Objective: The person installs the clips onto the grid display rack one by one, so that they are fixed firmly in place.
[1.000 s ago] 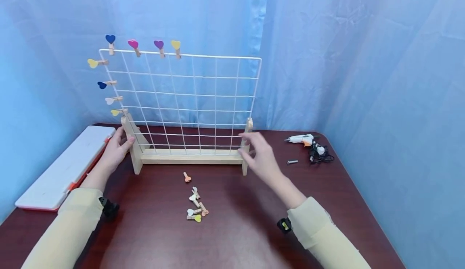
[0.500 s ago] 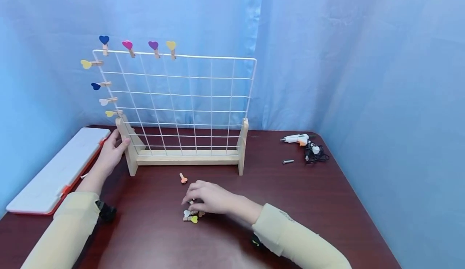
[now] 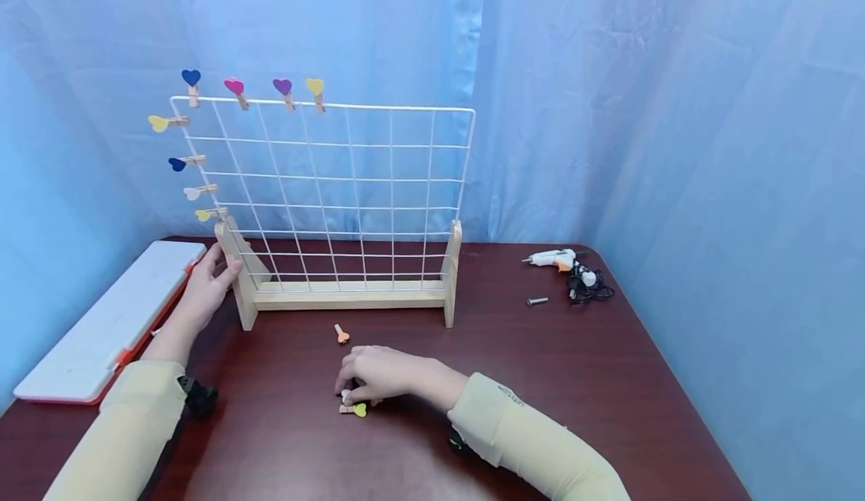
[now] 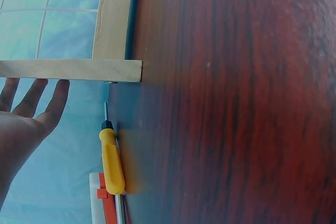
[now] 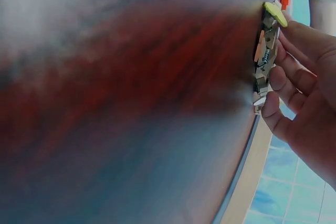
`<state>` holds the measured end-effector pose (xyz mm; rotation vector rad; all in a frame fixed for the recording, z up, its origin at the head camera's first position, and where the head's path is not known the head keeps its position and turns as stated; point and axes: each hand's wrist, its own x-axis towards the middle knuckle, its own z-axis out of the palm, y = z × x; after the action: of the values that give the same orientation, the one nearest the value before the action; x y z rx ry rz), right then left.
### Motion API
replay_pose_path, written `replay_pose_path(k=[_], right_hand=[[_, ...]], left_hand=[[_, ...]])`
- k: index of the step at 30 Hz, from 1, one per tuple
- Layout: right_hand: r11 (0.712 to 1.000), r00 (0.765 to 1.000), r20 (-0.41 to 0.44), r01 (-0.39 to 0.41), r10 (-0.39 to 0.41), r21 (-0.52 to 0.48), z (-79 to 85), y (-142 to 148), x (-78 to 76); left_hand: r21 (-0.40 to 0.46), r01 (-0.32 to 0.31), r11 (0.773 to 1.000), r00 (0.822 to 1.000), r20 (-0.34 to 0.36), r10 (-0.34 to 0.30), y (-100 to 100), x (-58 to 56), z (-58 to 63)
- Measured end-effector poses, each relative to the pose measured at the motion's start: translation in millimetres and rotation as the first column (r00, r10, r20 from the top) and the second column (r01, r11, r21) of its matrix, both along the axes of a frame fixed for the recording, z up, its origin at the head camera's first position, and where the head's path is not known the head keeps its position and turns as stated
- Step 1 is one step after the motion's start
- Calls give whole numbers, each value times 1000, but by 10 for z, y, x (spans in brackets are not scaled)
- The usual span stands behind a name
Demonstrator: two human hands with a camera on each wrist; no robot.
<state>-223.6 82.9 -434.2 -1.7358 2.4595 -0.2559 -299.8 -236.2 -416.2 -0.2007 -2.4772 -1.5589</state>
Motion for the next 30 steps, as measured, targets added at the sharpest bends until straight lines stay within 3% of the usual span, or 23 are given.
replay_pose_path(k=[8,12,16,21,24,27,30], right_hand=[[1000,999,38,18,-18,1,14,-34,9],[995,993,116,-8,21,-104,126,-10,-16],[966,983,180,30,18,-258,388,48,-61],[889,947,313,203,-72,-411,880,134,-36],[808,928,356,290,-107,-513,1262,174,18],[736,924,353,339,-144,-586,1627,227,37],[687,926,341,354,-162,-635,1911,257,5]], left_hand=[[18,11,1000,1000,-6,-11,-24,6,-8],[19,17,1000,1000,9,-17,-22,-7,-5],[22,20,1000,1000,11,-20,-21,-7,-1],[18,10,1000,999,30,-11,-27,8,0],[17,6,1000,1000,28,-7,-26,7,4],[21,7,1000,1000,17,-8,-15,-13,-2],[23,6,1000,1000,9,-6,-30,-20,-9]])
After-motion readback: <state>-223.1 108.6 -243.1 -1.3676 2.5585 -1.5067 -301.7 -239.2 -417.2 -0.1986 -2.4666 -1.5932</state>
